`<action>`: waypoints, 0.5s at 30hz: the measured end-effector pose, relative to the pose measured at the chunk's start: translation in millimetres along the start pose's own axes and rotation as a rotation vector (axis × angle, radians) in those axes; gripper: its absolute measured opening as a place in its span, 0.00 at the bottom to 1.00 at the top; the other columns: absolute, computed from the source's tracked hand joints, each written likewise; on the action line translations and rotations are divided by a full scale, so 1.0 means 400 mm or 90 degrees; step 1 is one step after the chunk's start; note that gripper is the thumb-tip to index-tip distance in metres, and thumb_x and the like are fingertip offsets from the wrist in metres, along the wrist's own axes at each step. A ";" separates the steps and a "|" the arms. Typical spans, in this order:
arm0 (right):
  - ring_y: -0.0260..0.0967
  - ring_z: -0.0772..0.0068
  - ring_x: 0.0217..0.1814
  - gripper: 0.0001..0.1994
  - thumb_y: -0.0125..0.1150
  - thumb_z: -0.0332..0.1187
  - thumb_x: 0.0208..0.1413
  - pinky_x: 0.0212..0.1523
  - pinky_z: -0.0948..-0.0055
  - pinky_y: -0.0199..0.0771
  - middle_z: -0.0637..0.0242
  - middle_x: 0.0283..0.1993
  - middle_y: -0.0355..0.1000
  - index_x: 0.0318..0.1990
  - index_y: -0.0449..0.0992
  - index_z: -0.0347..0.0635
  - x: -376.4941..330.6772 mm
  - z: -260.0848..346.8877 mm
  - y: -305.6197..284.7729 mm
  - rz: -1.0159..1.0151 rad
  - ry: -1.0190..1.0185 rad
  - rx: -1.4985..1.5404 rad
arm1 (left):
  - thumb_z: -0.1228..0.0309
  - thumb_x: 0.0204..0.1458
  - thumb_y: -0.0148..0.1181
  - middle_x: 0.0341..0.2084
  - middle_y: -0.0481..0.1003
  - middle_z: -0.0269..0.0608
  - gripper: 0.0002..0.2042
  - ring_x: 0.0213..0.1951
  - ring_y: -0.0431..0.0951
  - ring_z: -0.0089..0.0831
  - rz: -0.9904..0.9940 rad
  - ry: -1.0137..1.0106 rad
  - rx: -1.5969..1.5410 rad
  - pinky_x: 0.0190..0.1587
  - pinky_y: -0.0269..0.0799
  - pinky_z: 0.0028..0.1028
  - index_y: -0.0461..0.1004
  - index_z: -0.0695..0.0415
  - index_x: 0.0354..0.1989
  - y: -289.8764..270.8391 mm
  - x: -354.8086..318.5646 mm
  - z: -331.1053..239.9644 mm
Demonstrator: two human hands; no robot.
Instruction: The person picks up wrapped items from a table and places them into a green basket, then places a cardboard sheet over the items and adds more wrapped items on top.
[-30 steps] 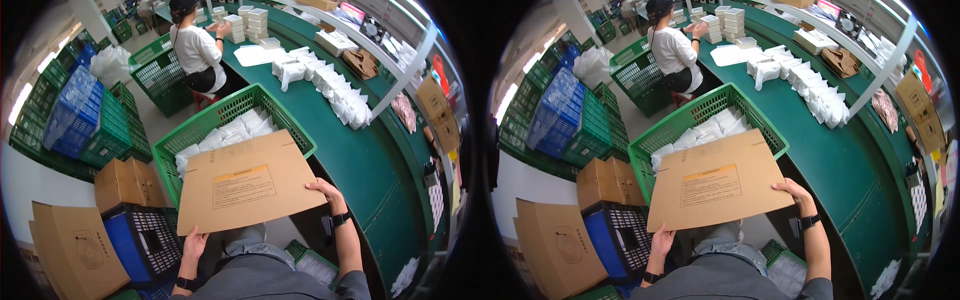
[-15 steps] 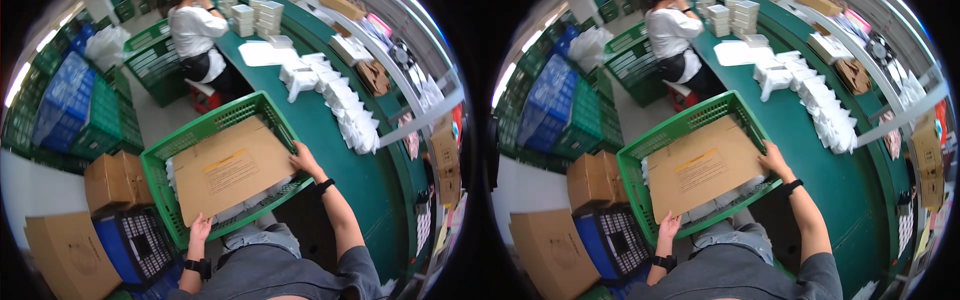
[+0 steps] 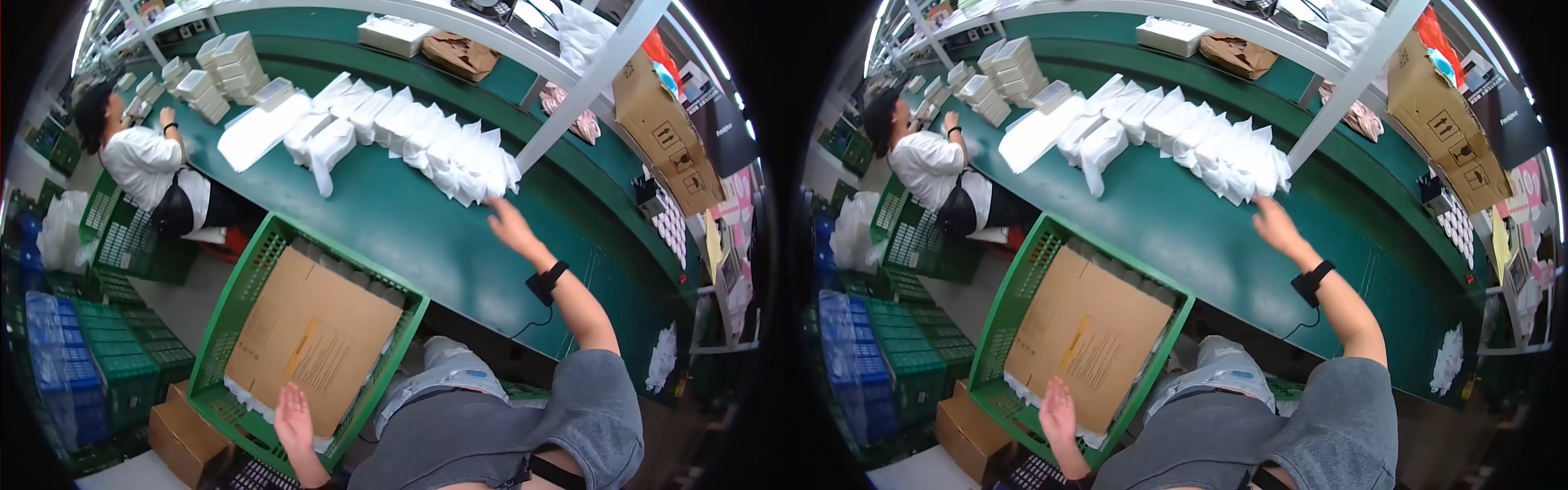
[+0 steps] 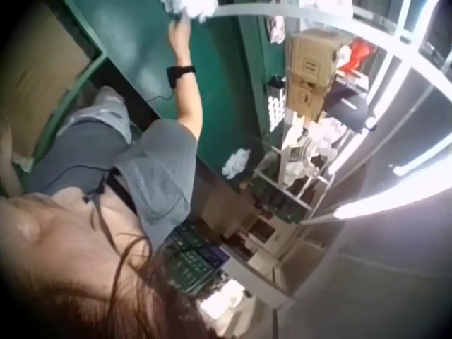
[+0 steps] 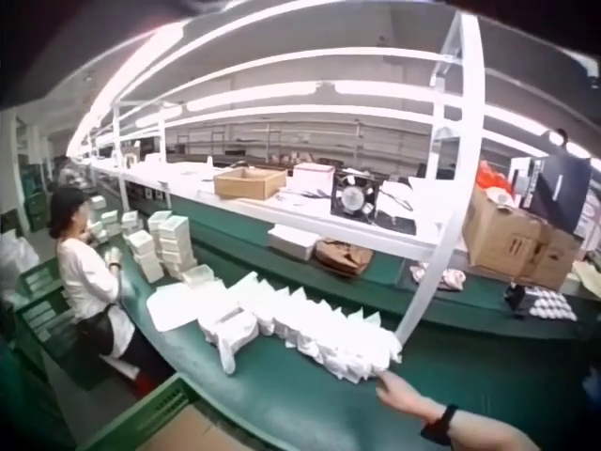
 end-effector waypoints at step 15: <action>0.60 0.64 0.60 0.39 0.61 0.51 0.51 0.59 0.70 0.59 0.55 0.60 0.61 0.59 0.58 0.25 0.171 -0.474 0.164 -0.185 0.501 0.790 | 0.65 0.57 0.53 0.43 0.72 0.41 0.18 0.45 0.70 0.26 0.509 0.322 0.856 0.49 0.65 0.26 0.67 0.66 0.50 1.173 0.671 0.816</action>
Point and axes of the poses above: each hand's wrist, its own x-axis towards the middle knuckle, its own y-axis out of the palm, z = x × y, the point moved 8 cm from there along x, towards the middle knuckle
